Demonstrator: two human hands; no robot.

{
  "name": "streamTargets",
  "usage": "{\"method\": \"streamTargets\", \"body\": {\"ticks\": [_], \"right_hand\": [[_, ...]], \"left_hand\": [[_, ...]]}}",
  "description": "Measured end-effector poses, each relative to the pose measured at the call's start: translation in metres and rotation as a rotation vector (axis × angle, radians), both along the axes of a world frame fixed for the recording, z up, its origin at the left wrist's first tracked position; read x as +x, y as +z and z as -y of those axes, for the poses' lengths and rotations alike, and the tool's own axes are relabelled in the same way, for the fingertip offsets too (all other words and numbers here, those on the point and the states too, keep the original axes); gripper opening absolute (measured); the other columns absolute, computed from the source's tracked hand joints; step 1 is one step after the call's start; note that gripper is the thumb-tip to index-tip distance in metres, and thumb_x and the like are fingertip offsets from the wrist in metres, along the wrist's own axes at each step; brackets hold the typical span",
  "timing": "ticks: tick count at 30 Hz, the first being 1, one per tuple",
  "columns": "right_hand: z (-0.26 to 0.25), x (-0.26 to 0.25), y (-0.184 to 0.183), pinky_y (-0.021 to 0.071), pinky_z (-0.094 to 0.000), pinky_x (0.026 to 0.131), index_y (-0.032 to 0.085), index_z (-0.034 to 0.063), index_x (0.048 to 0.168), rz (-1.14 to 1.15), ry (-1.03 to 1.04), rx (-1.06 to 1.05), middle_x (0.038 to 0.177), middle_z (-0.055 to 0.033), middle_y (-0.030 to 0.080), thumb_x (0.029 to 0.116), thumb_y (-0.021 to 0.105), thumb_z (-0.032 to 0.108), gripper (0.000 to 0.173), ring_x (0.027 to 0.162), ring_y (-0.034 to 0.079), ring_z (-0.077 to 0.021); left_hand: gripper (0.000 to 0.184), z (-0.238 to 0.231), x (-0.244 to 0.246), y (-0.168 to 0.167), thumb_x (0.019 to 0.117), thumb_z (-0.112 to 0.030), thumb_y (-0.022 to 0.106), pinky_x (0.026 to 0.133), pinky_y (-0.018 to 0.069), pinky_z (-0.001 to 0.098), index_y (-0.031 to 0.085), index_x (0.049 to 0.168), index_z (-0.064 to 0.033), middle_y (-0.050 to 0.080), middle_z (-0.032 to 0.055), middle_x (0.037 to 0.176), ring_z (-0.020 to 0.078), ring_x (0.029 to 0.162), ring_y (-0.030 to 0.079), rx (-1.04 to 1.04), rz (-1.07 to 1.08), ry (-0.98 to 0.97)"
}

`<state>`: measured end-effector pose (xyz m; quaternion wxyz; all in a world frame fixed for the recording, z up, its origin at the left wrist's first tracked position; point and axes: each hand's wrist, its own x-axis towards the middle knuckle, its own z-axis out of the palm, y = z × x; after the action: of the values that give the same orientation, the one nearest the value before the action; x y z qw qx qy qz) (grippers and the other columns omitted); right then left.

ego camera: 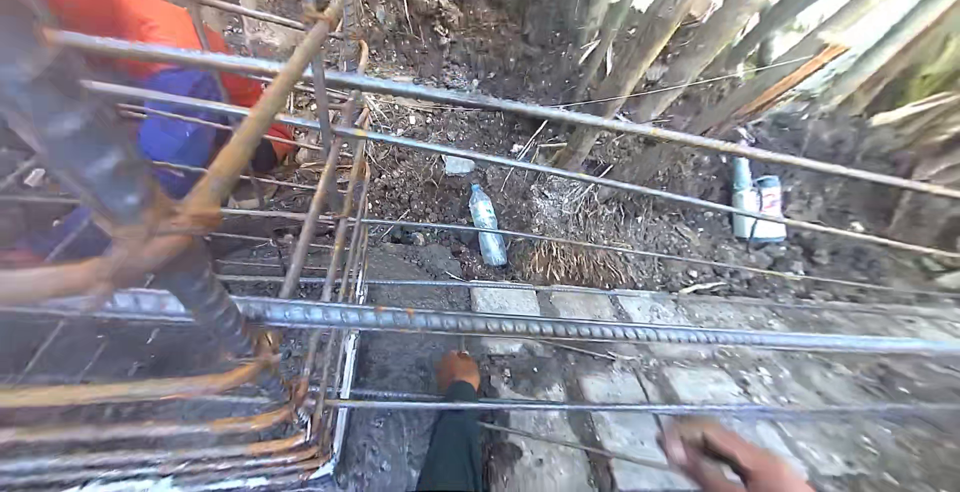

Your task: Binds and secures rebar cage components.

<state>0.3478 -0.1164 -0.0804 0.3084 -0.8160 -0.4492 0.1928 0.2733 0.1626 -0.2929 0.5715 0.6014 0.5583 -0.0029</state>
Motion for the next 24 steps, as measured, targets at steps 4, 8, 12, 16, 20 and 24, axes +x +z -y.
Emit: {"method": "streamTargets", "body": {"ticks": [4, 8, 12, 16, 20, 24], "right_hand": [[-0.109, 0.065, 0.016, 0.0513, -0.0536, 0.1, 0.072, -0.0013, 0.116, 0.114, 0.044, -0.268, 0.114, -0.0207, 0.071, 0.1038, 0.058, 0.024, 0.031, 0.107, 0.069, -0.0324], [-0.225, 0.15, -0.099, 0.0445, -0.0615, 0.108, 0.066, 0.0027, 0.131, 0.178, 0.225, -0.612, 0.13, -0.0249, 0.065, 0.1094, 0.044, 0.028, 0.04, 0.125, 0.061, -0.0416], [-0.269, 0.189, -0.232, 0.0403, -0.0632, 0.113, 0.06, 0.0018, 0.14, 0.175, 0.335, -0.753, 0.144, -0.0283, 0.056, 0.1066, 0.051, 0.027, 0.043, 0.135, 0.052, -0.0455], [-0.275, 0.191, -0.257, 0.0407, -0.0616, 0.113, 0.065, 0.0036, 0.135, 0.1, 0.411, -0.754, 0.139, -0.0236, 0.062, 0.1058, 0.051, 0.029, 0.041, 0.134, 0.055, -0.0417], [-0.286, 0.199, -0.253, 0.0473, -0.0567, 0.106, 0.068, -0.0016, 0.123, -0.134, 0.435, -0.74, 0.121, -0.0244, 0.069, 0.109, 0.048, 0.032, 0.042, 0.117, 0.066, -0.0373], [-0.29, 0.197, -0.249, 0.0454, -0.0577, 0.107, 0.067, -0.0028, 0.123, -0.122, 0.357, -0.619, 0.123, -0.0265, 0.068, 0.1077, 0.051, 0.031, 0.04, 0.12, 0.064, -0.0398]], "left_hand": [[0.039, -0.001, 0.015, -0.004, 0.1072, -0.027, 0.051, 0.107, 0.0464, 0.052, 0.066, 0.127, 0.0026, 0.065, 0.0246, 0.131, 0.0365, 0.126, 0.061, 0.076, -0.058, 0.072], [0.038, -0.012, 0.027, -0.015, 0.1084, -0.026, 0.049, 0.103, 0.0489, 0.0553, 0.067, 0.125, 0.0019, 0.069, 0.0246, 0.122, 0.0379, 0.117, 0.066, 0.13, -0.007, 0.099], [0.037, -0.004, 0.03, -0.018, 0.1086, -0.026, 0.047, 0.101, 0.0501, 0.0568, 0.068, 0.125, 0.0011, 0.071, 0.0238, 0.119, 0.0384, 0.115, 0.067, 0.166, -0.043, 0.125], [0.039, -0.014, 0.036, -0.019, 0.1087, -0.028, 0.046, 0.1, 0.051, 0.0559, 0.071, 0.12, -0.0009, 0.073, 0.0216, 0.114, 0.0362, 0.112, 0.068, 0.189, -0.093, 0.137], [0.038, -0.03, 0.045, -0.016, 0.1079, -0.031, 0.046, 0.098, 0.0521, 0.0558, 0.074, 0.117, -0.0052, 0.074, 0.0186, 0.112, 0.0343, 0.111, 0.07, 0.223, -0.155, 0.119], [0.042, -0.033, 0.046, -0.01, 0.1092, -0.032, 0.043, 0.099, 0.0523, 0.0556, 0.072, 0.12, -0.0048, 0.073, 0.02, 0.116, 0.0354, 0.113, 0.069, 0.27, -0.222, 0.075]]}}
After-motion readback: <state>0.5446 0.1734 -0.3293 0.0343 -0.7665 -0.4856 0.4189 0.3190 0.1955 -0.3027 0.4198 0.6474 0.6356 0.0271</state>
